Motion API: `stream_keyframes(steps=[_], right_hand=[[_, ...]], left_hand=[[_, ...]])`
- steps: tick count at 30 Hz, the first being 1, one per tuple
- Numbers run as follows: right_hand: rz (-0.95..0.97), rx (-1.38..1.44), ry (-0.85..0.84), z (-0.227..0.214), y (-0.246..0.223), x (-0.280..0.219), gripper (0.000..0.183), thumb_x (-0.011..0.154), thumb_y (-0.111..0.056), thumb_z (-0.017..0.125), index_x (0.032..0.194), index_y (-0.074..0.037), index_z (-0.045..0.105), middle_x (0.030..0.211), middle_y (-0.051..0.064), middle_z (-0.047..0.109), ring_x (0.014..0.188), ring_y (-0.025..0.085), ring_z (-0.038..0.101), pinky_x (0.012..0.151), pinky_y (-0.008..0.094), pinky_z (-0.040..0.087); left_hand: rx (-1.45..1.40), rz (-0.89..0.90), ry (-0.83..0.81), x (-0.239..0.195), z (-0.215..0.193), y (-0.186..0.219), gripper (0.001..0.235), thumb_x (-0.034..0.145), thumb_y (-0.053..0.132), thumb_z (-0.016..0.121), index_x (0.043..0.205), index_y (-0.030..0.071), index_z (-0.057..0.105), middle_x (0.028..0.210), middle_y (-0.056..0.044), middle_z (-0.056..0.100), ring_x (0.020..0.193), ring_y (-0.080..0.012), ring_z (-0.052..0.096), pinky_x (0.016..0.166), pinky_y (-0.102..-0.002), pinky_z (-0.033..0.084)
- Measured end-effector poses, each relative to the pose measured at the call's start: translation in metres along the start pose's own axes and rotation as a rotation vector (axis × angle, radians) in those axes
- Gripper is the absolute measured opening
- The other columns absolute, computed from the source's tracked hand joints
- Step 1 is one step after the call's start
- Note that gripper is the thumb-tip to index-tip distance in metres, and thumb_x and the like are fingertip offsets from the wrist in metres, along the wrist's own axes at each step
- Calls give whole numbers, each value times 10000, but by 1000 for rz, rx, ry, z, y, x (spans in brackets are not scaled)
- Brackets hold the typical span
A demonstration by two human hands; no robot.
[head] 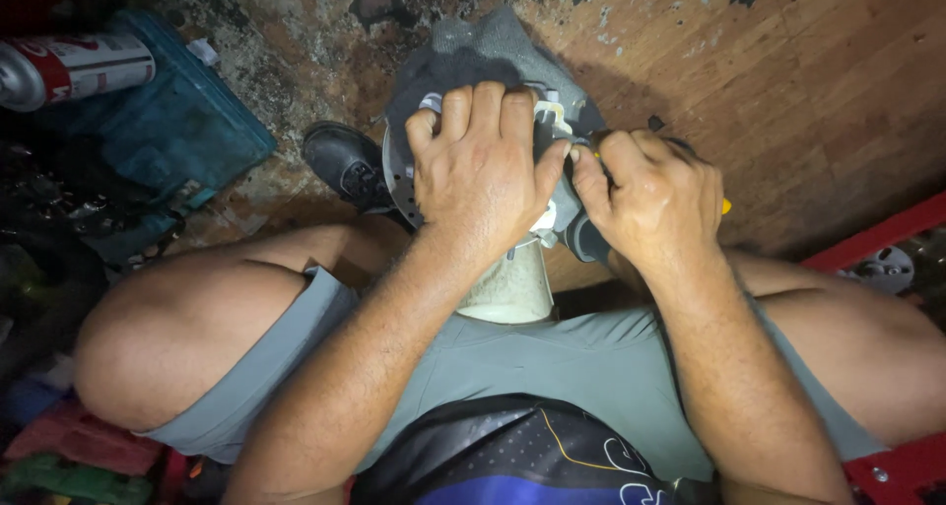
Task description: Scraping residue from an engine cylinder head using a small hand tool
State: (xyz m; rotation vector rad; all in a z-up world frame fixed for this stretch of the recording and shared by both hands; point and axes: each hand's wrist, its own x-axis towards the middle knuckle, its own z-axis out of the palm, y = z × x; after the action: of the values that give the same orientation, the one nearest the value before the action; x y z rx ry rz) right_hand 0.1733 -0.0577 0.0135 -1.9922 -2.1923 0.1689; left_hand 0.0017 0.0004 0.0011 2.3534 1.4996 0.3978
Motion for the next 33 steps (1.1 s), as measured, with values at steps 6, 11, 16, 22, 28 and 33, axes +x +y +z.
stream_keyframes(steps=[6,11,16,22,28,33], right_hand=[[20,19,-14,0,1,-5,266,980,-227,794,822,-78,640,736,74,664,563,310,624,501,417,478],[-17,-37,71,19,14,-9,297,1017,-363,715,831,-139,656,719,64,635,593,304,649,519,412,516],[43,-39,77,36,32,-8,339,1042,-479,652,885,-178,660,682,77,610,673,329,708,582,474,563],[471,315,-71,15,33,0,296,1048,-386,628,1260,-186,580,957,171,743,954,461,704,800,602,531],[557,317,-56,-3,36,-17,319,1045,-426,627,1308,-282,517,1079,51,752,1067,368,700,884,574,540],[441,330,93,-21,39,-33,292,1035,-385,678,1254,-213,592,1061,84,744,1044,351,694,823,562,546]], left_hand=[[-1,10,-28,-1,3,-2,506,824,425,789,1132,47,654,1030,-113,547,946,-283,495,841,-475,342],[5,14,-21,-3,18,-9,526,811,484,763,1135,97,616,1035,-87,546,1007,-290,518,869,-492,359],[-1,28,-29,-2,26,-15,562,783,531,760,1145,134,596,1043,-59,547,1067,-287,524,892,-498,365],[4,48,-88,-4,25,-20,603,815,510,737,1289,178,567,1106,-52,542,1123,-296,503,936,-522,360],[74,399,180,-26,29,-7,167,854,230,710,923,105,796,1231,-153,625,1169,-369,552,998,-569,378],[-20,500,87,-43,23,-4,208,805,346,768,859,148,800,1292,-100,626,1257,-316,487,1087,-555,319]])
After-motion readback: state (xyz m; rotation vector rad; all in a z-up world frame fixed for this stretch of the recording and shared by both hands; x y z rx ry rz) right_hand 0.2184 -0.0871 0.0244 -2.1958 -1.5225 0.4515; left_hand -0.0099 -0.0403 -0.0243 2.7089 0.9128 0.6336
